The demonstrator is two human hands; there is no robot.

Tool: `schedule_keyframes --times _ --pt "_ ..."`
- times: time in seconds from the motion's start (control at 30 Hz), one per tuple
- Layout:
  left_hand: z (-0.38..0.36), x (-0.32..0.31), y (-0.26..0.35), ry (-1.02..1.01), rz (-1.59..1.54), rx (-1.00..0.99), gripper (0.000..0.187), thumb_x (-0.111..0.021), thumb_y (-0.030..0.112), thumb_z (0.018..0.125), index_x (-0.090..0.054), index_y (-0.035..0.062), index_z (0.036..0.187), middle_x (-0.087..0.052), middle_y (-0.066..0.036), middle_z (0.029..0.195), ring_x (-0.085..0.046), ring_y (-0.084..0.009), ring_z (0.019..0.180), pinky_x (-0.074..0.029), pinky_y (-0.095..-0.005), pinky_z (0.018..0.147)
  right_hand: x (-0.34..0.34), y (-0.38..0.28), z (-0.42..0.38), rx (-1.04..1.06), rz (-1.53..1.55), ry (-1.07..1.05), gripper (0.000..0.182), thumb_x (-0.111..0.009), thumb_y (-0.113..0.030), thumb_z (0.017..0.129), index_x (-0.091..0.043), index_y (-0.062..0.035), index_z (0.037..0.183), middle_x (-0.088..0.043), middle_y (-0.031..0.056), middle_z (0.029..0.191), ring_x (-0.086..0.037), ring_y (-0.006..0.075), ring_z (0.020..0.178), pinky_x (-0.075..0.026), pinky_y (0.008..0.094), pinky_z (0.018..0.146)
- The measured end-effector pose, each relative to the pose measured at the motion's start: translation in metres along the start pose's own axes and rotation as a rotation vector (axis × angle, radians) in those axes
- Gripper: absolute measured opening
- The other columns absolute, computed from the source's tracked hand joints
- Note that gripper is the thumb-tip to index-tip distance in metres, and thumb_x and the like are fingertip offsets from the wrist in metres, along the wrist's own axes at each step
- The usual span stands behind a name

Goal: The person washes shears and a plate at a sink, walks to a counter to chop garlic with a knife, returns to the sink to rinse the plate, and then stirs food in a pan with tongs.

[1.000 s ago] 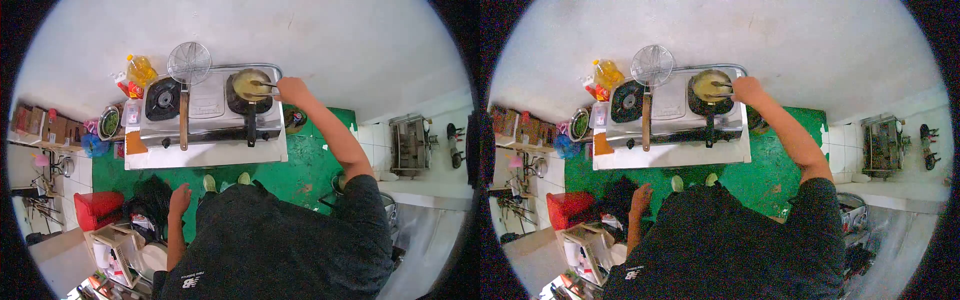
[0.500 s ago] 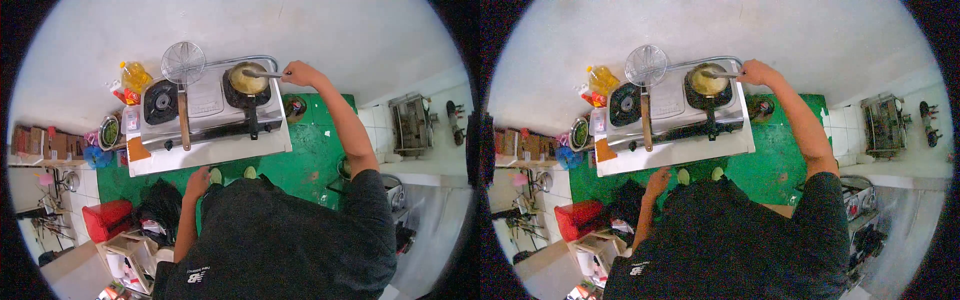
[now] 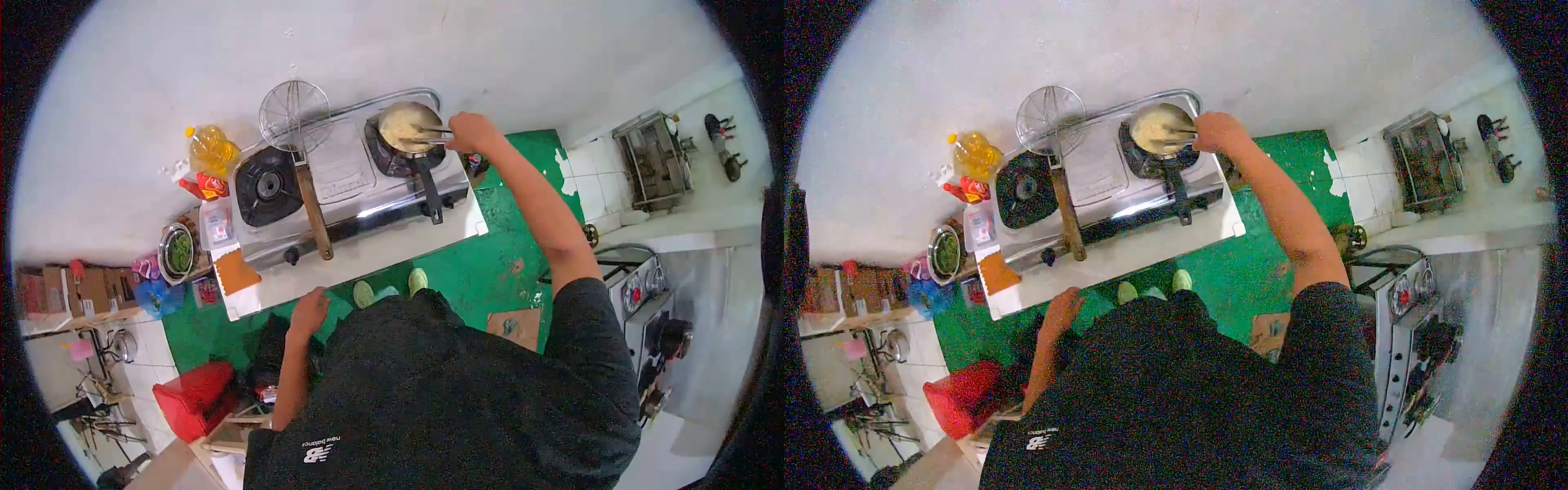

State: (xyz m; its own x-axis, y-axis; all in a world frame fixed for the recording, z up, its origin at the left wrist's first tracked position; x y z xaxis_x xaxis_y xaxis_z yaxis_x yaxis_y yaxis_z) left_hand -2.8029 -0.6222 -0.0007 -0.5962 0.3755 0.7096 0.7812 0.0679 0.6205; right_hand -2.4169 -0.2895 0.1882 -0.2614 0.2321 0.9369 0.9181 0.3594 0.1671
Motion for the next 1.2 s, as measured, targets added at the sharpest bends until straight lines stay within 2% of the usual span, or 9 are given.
schedule_keyframes --times 0.1,0.17,0.27,0.57,0.77,0.9,1.0,1.1,1.2 --pt "-0.011 0.008 -0.027 0.030 0.022 -0.030 0.033 -0.063 0.018 0.089 -0.057 0.0042 0.118 -0.068 -0.018 0.099 -0.063 -0.0393 0.097 -0.050 -0.0479 0.082 0.001 -0.006 -0.005 0.035 0.043 0.107 0.038 -0.072 -0.040 0.078 -0.070 -0.0043 0.091 -0.070 0.0189 0.095 -0.067 0.0372 0.091 -0.054 0.0466 0.081" --pt "-0.016 0.019 -0.031 0.047 0.046 -0.033 0.033 -0.063 0.018 0.089 -0.057 0.0041 0.118 -0.068 -0.019 0.099 -0.063 -0.0393 0.097 -0.050 -0.0478 0.082 0.006 -0.007 -0.014 0.007 0.182 -0.101 0.038 -0.072 -0.040 0.078 -0.072 -0.0051 0.091 -0.071 0.0180 0.089 -0.068 0.0362 0.089 -0.053 0.0456 0.080" --pt "-0.023 0.026 -0.042 0.005 0.023 0.038 0.033 -0.064 0.019 0.089 -0.057 0.0043 0.118 -0.068 -0.019 0.099 -0.063 -0.0393 0.097 -0.050 -0.0473 0.082 0.020 0.002 -0.024 0.017 0.245 -0.069 0.038 -0.073 -0.040 0.079 -0.073 -0.0041 0.092 -0.071 0.0178 0.083 -0.068 0.0362 0.086 -0.053 0.0451 0.079" --pt "-0.019 0.018 -0.067 -0.090 0.056 0.044 0.037 -0.065 0.023 0.088 -0.057 0.0039 0.119 -0.068 -0.019 0.099 -0.063 -0.0396 0.098 -0.051 -0.0469 0.084 0.054 0.020 -0.039 -0.095 0.073 0.185 0.041 -0.073 -0.038 0.077 -0.071 -0.0043 0.100 -0.069 0.0201 0.099 -0.066 0.0369 0.095 -0.053 0.0468 0.085" --pt "-0.013 0.011 -0.068 -0.139 0.129 0.081 0.039 -0.065 0.024 0.089 -0.057 0.0036 0.121 -0.067 -0.020 0.105 -0.063 -0.0390 0.101 -0.050 -0.0478 0.087 0.044 -0.003 -0.015 -0.071 -0.008 0.056 0.049 -0.075 -0.045 0.073 -0.069 -0.0024 0.095 -0.068 0.0215 0.097 -0.066 0.0374 0.095 -0.054 0.0466 0.083" --pt "-0.023 0.006 -0.060 -0.041 0.100 0.093 0.039 -0.065 0.026 0.088 -0.057 0.0045 0.120 -0.067 -0.019 0.106 -0.062 -0.0380 0.103 -0.050 -0.0479 0.087 0.012 -0.007 0.003 -0.016 0.023 0.079 0.051 -0.076 -0.047 0.070 -0.069 -0.0010 0.091 -0.069 0.0211 0.095 -0.067 0.0373 0.093 -0.054 0.0467 0.081" --pt "-0.033 -0.015 -0.070 -0.035 0.087 0.074 0.039 -0.066 0.027 0.088 -0.057 0.0048 0.120 -0.067 -0.019 0.106 -0.062 -0.0380 0.102 -0.050 -0.0480 0.086 -0.006 -0.008 -0.001 -0.006 0.103 0.009 0.047 -0.076 -0.045 0.072 -0.070 -0.0010 0.088 -0.069 0.0207 0.093 -0.067 0.0376 0.091 -0.054 0.0473 0.080" --pt "-0.043 -0.039 -0.070 -0.058 0.103 0.058 0.040 -0.065 0.027 0.088 -0.057 0.0049 0.120 -0.067 -0.019 0.103 -0.063 -0.0390 0.099 -0.050 -0.0485 0.084 -0.015 0.003 -0.010 0.015 0.133 0.021 0.040 -0.073 -0.036 0.075 -0.071 -0.0020 0.096 -0.070 0.0220 0.099 -0.068 0.0380 0.094 -0.055 0.0475 0.084" --pt "-0.051 -0.042 -0.037 -0.062 0.068 0.141 0.041 -0.065 0.027 0.088 -0.056 0.0053 0.121 -0.067 -0.020 0.101 -0.063 -0.0403 0.098 -0.050 -0.0492 0.084 -0.014 0.016 -0.018 0.107 0.102 0.046 0.037 -0.071 -0.038 0.078 -0.070 -0.0023 0.088 -0.069 0.0203 0.091 -0.067 0.0384 0.087 -0.054 0.0487 0.078"
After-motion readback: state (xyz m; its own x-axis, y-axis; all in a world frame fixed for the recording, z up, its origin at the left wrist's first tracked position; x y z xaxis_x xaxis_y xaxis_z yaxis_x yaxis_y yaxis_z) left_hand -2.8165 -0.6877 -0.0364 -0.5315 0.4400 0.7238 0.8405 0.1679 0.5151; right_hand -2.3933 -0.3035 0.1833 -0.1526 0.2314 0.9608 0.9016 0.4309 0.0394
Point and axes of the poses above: each hand's wrist, its own z-axis towards the middle knuckle, its own x-axis out of the back of the hand, y = z × x, the point moved 6 cm from there along z, towards the middle knuckle
